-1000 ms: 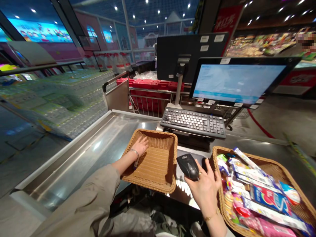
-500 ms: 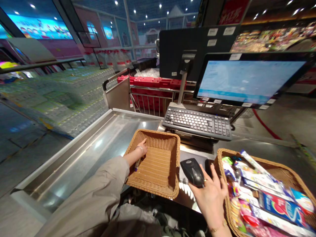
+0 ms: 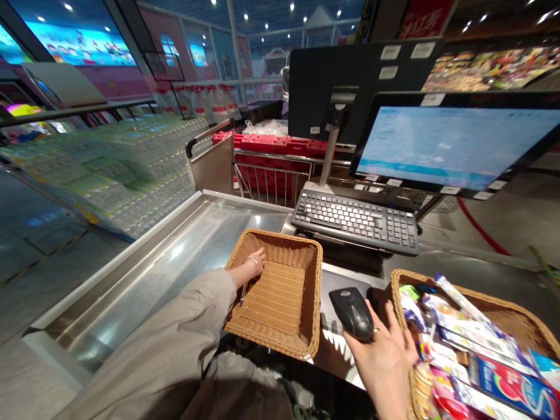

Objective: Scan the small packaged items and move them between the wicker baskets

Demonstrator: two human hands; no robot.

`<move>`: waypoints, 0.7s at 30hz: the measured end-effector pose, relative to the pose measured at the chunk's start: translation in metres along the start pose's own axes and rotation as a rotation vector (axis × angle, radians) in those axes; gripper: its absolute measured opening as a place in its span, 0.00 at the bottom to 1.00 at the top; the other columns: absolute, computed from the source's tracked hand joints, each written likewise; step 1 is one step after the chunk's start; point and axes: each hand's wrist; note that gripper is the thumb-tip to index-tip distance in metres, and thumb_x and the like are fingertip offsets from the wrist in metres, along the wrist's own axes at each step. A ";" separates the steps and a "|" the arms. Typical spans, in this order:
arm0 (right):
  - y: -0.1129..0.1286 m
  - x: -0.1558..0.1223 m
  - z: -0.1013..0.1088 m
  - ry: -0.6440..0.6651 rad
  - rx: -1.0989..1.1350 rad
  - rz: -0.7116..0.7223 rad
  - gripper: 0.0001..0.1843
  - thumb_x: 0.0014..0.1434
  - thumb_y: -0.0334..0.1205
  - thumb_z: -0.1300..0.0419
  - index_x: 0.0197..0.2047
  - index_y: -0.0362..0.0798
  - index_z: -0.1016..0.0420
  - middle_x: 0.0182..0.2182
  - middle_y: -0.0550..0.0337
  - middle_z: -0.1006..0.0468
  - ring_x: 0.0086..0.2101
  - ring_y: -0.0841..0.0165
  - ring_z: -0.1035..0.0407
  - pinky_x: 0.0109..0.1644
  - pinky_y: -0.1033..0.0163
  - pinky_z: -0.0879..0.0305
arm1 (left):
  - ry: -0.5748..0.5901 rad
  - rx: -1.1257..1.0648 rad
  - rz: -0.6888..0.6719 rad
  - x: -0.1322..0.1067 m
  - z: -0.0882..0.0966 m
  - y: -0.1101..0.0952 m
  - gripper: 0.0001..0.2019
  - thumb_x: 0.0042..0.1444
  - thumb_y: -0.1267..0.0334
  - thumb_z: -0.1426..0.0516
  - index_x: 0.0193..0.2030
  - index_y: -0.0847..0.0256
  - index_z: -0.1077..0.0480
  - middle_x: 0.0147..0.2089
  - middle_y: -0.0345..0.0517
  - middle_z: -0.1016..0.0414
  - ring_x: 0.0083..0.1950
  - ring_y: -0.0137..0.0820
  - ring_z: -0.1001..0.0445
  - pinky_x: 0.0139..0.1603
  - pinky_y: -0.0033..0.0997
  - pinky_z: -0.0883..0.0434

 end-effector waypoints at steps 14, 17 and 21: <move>-0.002 0.005 0.003 0.007 0.019 -0.020 0.18 0.56 0.53 0.46 0.37 0.52 0.21 0.51 0.55 0.20 0.63 0.51 0.42 0.64 0.40 0.50 | -0.181 0.019 -0.013 -0.020 0.038 -0.017 0.08 0.59 0.69 0.42 0.35 0.53 0.22 0.41 0.42 0.16 0.50 0.34 0.21 0.72 0.51 0.47; -0.001 0.006 0.005 0.013 0.018 -0.014 0.16 0.55 0.52 0.45 0.36 0.53 0.21 0.52 0.56 0.20 0.63 0.50 0.42 0.63 0.40 0.50 | -0.271 -0.007 0.019 -0.031 0.031 -0.040 0.15 0.64 0.69 0.48 0.52 0.49 0.26 0.59 0.42 0.22 0.64 0.35 0.30 0.74 0.56 0.58; 0.000 0.006 0.008 0.041 0.011 -0.013 0.13 0.55 0.50 0.44 0.35 0.53 0.22 0.53 0.56 0.21 0.65 0.51 0.44 0.64 0.40 0.52 | -0.310 -0.052 0.058 -0.041 0.014 -0.062 0.18 0.60 0.58 0.40 0.58 0.51 0.30 0.66 0.49 0.30 0.69 0.46 0.36 0.72 0.68 0.71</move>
Point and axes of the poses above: each hand's wrist, its own x-axis towards the middle knuckle, its own z-axis out of the back of the hand, y = z × x
